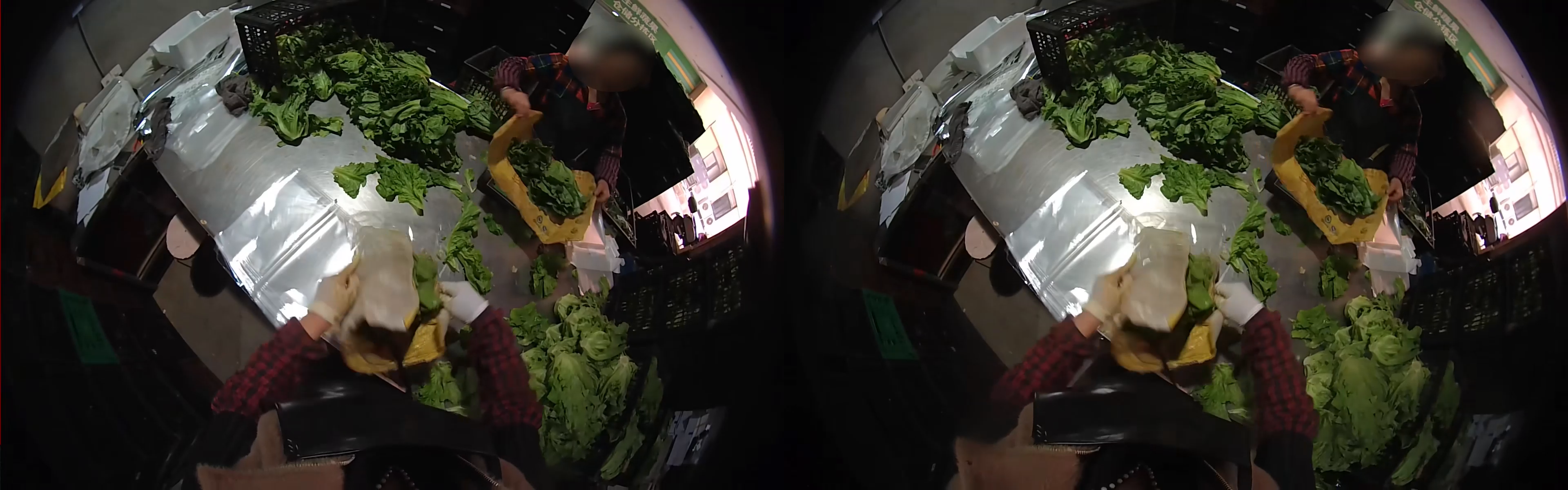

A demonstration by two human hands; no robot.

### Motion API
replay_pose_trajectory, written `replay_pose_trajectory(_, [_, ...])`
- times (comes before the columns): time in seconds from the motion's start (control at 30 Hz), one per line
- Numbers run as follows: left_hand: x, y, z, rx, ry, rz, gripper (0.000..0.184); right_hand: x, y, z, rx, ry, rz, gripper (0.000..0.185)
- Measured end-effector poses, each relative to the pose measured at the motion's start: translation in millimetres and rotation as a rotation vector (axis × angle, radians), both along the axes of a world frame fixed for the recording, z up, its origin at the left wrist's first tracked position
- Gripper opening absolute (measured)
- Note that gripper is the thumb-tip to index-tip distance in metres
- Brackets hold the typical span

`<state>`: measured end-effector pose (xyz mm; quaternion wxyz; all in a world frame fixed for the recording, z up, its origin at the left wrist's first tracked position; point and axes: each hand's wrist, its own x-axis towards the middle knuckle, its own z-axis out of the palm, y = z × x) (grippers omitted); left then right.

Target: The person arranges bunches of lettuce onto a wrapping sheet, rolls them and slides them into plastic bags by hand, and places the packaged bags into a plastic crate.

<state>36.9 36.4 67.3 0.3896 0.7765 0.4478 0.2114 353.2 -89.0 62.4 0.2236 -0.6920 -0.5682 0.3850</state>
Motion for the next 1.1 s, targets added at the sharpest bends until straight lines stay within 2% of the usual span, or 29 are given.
replay_pose_trajectory(0.07, [-13.8,27.8,38.1,-0.054,-0.137,-0.141,0.043,-1.9,2.6,104.1,-0.029,-0.028,0.188,0.015])
replay_pose_trajectory(0.1, [-23.3,28.9,63.4,-0.043,-0.143,-0.143,0.043,-8.3,-5.8,136.4,-0.019,-0.036,0.188,0.015])
replay_pose_trajectory(0.13, [-33.5,26.3,90.9,-0.021,-0.199,-0.259,0.041,-16.3,-17.7,162.4,0.051,0.158,0.092,0.012])
replay_pose_trajectory(0.17, [-35.6,25.1,97.4,-0.01,-0.225,-0.322,0.041,-21.4,-28.2,172.7,0.12,0.355,-0.007,0.01])
replay_pose_trajectory(0.33, [-44.2,0.5,99.9,0.074,-0.262,-0.411,0.036,-16.3,-73.9,115.4,0.02,0.308,-0.014,0.013])
replay_pose_trajectory(0.43, [-43.0,-17.5,118.5,0.149,0.317,-0.448,0.039,-4.7,-97.6,108.5,0.003,0.509,-0.043,0.014])
replay_pose_trajectory(0.47, [-41.6,-25.9,112.5,0.12,0.33,-0.463,0.039,-7.7,-109.6,101.3,-0.021,0.528,-0.059,0.014])
replay_pose_trajectory(0.57, [-28.3,-30.6,98.1,0.073,0.003,-0.322,0.028,-13.3,-119.1,90.4,0.066,0.449,-0.379,0.016])
replay_pose_trajectory(0.6, [-26.2,-29.8,101.3,0.077,0.006,-0.331,0.028,-24.7,-116.0,102.6,0.071,0.453,-0.387,0.016])
replay_pose_trajectory(0.67, [-22.1,-28.5,114.6,0.075,0.035,-0.268,0.026,-67.4,-105.5,161.9,0.519,0.183,-0.67,0.022])
replay_pose_trajectory(0.73, [-21.0,-27.6,116.8,0.077,0.049,-0.245,0.026,-98.8,-106.1,214.3,0.776,-0.197,-0.451,0.031])
replay_pose_trajectory(0.8, [-19.8,-25.7,111.3,-0.009,0.014,-0.224,0.028,-118.9,-93.5,265.8,0.641,-0.422,0.129,0.04])
replay_pose_trajectory(0.9, [-13.4,-16.5,95.7,-0.013,-0.107,-0.259,0.03,-163.1,-75.3,225.2,0.788,-0.456,0.189,0.046])
replay_pose_trajectory(0.97, [-11.1,-12.6,83.3,0.029,-0.303,-0.294,0.032,-161.4,-70.6,209.0,0.281,-0.461,0.208,0.053])
replay_pose_trajectory(1.0, [-12.9,-13.5,81.0,0.037,-0.332,-0.299,0.032,-155.7,-68.6,205.7,0.281,-0.491,0.207,0.053])
replay_pose_trajectory(1.1, [-11.5,-8.6,82.7,0.013,-0.334,-0.354,0.04,-136.8,-63.1,208.1,0.667,-0.602,0.047,0.046])
